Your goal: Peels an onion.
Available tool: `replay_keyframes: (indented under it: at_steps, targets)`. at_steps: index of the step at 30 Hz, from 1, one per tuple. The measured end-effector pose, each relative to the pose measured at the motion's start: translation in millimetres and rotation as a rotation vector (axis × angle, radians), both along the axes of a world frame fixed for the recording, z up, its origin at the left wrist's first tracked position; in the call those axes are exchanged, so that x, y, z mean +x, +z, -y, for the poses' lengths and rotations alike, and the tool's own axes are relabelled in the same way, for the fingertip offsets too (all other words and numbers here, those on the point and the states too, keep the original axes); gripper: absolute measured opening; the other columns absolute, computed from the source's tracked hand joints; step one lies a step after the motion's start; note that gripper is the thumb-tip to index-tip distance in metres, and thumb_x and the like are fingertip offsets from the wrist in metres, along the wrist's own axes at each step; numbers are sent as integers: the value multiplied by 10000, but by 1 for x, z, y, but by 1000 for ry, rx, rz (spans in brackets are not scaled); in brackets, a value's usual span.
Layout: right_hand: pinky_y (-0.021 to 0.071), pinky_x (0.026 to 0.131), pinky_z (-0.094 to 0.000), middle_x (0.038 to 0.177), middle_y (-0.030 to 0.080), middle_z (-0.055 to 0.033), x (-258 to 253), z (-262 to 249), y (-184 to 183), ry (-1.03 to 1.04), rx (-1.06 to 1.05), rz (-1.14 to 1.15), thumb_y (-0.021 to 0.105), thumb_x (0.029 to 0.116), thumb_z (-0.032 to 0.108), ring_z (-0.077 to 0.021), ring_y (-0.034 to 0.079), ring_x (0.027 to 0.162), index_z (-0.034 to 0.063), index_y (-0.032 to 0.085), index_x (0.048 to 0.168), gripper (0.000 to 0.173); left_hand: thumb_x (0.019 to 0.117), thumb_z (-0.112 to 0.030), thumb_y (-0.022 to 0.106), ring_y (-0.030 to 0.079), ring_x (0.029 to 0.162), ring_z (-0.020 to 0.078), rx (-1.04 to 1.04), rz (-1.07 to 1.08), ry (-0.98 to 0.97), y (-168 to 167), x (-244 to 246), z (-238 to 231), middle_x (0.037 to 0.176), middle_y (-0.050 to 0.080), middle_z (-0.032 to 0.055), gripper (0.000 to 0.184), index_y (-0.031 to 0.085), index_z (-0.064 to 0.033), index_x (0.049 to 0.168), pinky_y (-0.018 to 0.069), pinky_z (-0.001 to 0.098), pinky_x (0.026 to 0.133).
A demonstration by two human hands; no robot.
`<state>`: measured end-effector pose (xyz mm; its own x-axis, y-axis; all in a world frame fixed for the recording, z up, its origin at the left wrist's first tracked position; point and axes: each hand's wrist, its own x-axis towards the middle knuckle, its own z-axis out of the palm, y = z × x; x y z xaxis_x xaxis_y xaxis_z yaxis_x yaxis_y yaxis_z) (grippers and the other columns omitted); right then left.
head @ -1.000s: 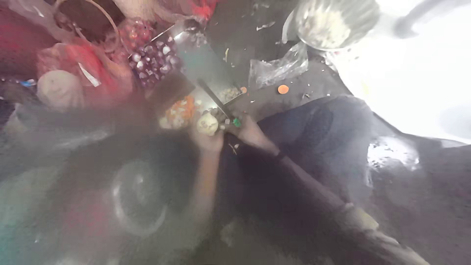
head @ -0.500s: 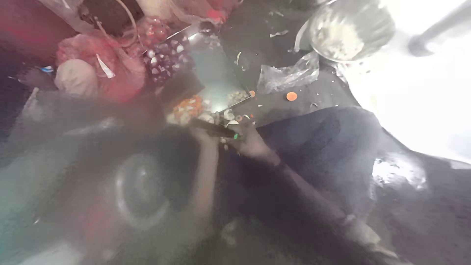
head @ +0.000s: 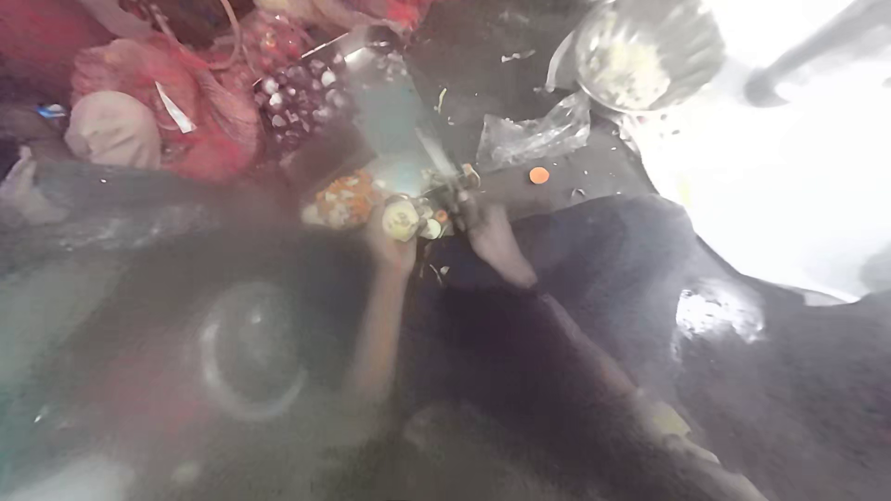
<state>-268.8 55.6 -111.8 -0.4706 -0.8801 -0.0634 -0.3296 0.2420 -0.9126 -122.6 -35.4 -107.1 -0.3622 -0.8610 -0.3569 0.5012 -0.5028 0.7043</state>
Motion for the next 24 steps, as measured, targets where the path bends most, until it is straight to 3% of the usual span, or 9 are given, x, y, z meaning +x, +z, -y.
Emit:
replay_keyframes:
  at_steps: [3, 9, 16, 19, 22, 24]
  targets:
    - [541, 530, -431, 692, 620, -82, 23, 6, 3, 32, -55, 27, 462, 1110, 355, -208, 599, 549, 47, 683, 1025, 388, 1092, -381, 408, 703, 833, 153, -143, 145, -43, 1, -4, -7, 962, 714, 53, 380, 680, -116, 1109, 616, 351, 730]
    - [547, 565, -484, 687, 627, -79, 37, 6, 2, 10, 20, -57, 445, 1108, 361, -235, 628, 585, 95, 672, 1144, 351, 1085, -345, 411, 685, 853, 126, -305, 271, -68, -9, -4, -12, 959, 703, 26, 350, 676, -116, 1103, 602, 335, 772]
    - [570, 659, -546, 827, 657, -128, 48, 8, 1, -26, 107, -78, 386, 1119, 371, -305, 679, 743, 82, 646, 1141, 389, 1090, -297, 408, 681, 849, 115, -279, 269, -36, -6, -8, -19, 947, 695, 19, 317, 669, -118, 1083, 600, 319, 768]
    - [573, 645, -534, 812, 649, -122, 52, 8, -1, -14, 134, -73, 375, 1120, 384, -299, 676, 727, 92, 629, 1147, 388, 1078, -314, 446, 687, 846, 137, -210, 279, 0, -1, -8, -20, 944, 695, 39, 301, 668, -110, 1079, 605, 342, 759]
    - [568, 607, -534, 758, 639, -116, 54, 7, 1, 43, 192, -24, 362, 1122, 394, -302, 674, 677, 86, 603, 1146, 393, 1065, -300, 493, 696, 762, 164, -98, 301, 51, 5, -9, -20, 886, 692, 65, 263, 645, -87, 1043, 616, 348, 682]
    - [563, 610, -535, 743, 631, -103, 54, 7, 1, 79, 216, -15, 378, 1102, 460, -296, 670, 674, 92, 597, 1143, 430, 1053, -302, 518, 682, 734, 159, -42, 336, 64, 6, -9, -17, 865, 681, 65, 252, 645, -84, 1045, 603, 343, 659]
